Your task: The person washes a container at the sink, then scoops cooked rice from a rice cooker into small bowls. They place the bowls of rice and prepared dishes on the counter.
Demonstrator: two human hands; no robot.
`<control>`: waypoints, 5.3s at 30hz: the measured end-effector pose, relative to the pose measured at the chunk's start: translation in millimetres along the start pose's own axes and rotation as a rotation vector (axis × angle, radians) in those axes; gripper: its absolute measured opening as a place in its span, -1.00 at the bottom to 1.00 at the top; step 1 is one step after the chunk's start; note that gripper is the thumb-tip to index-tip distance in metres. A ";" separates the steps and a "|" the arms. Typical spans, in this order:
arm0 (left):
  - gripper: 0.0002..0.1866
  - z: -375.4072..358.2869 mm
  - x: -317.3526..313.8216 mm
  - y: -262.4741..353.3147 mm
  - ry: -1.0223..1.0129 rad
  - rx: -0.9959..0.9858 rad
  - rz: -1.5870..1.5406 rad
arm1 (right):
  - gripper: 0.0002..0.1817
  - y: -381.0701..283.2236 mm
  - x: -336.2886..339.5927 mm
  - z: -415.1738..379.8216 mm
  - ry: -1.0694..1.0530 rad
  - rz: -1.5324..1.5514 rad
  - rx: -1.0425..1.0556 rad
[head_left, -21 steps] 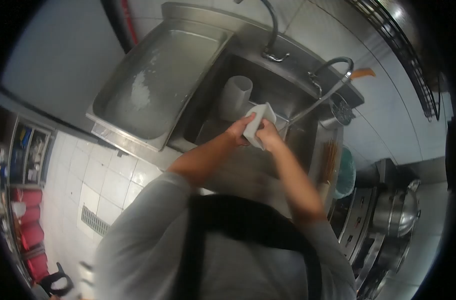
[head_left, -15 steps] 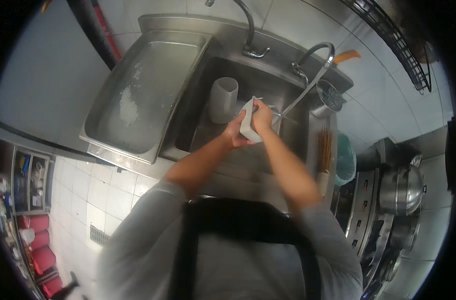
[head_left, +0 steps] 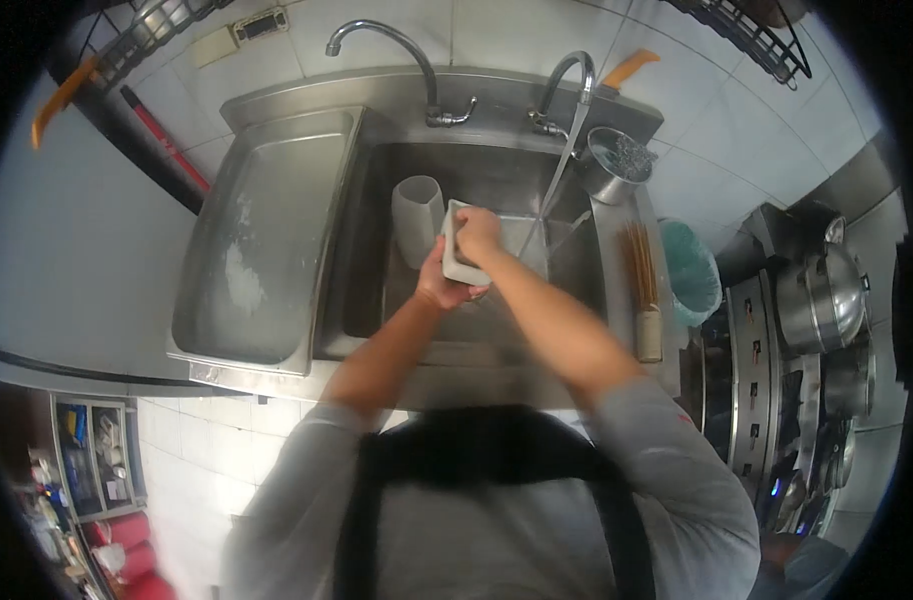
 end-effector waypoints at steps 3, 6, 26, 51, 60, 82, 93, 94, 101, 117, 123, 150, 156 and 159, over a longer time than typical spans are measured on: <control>-0.42 3.7 -0.8 1.8 0.204 -0.002 0.021 | -0.80 5.6 10.2 6.7 0.107 0.038 0.138; -0.40 -4.6 -6.1 13.9 0.441 -0.012 0.173 | -0.74 9.6 -1.1 -9.4 -0.166 -0.288 0.177; -0.45 -21.4 10.8 24.3 0.254 -0.131 0.126 | -0.76 -1.4 -12.3 -33.8 -0.297 0.017 -0.031; -0.27 -7.5 -27.7 60.5 0.443 -0.121 0.374 | -0.39 3.3 43.1 -40.0 -0.631 1.071 -0.111; -0.48 -35.3 -52.0 63.7 0.075 -0.068 0.544 | -0.41 107.3 68.2 16.4 -0.192 0.862 -0.331; -0.72 -35.7 -130.5 1.3 -0.227 -0.294 1.916 | -0.48 29.8 37.9 -5.6 -0.661 1.491 -0.417; -0.73 -11.6 -97.7 11.7 0.191 -0.077 2.340 | -0.31 7.8 23.9 -96.7 -0.244 1.787 -0.595; -0.71 -10.7 -96.8 2.2 0.087 -0.081 2.276 | -0.33 21.9 27.8 -94.0 -0.178 1.685 -0.639; -0.69 31.7 -107.0 -9.5 -0.245 0.230 1.538 | -0.67 145.1 104.1 -63.6 0.187 1.364 -0.586; -0.71 191.2 -70.4 56.8 0.419 -0.145 1.975 | -0.72 56.3 151.8 61.0 0.314 0.263 0.261; -0.74 169.9 -81.7 51.0 0.283 -0.216 1.843 | -0.54 71.0 143.9 65.9 -0.127 0.343 0.130; -0.49 141.9 -51.7 -23.3 -0.024 0.107 -0.008 | -0.65 95.7 140.8 66.0 -0.136 -0.182 0.049; -0.47 142.4 -42.2 -20.8 0.088 0.069 0.068 | -0.66 72.4 107.8 55.5 -0.351 -0.210 0.018; -0.48 137.9 -47.7 -25.0 0.176 0.083 0.095 | -0.68 93.3 110.9 65.7 -0.025 -0.282 -0.021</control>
Point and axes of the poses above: each hand's wrist, its own z-axis towards the middle knuckle, its own x-axis out of the back of the hand, y = z × x, the point moved 4 cm from there along z, towards the middle knuckle, and after that the axes turned 4 degrees about -y, right-handed, at the moved point
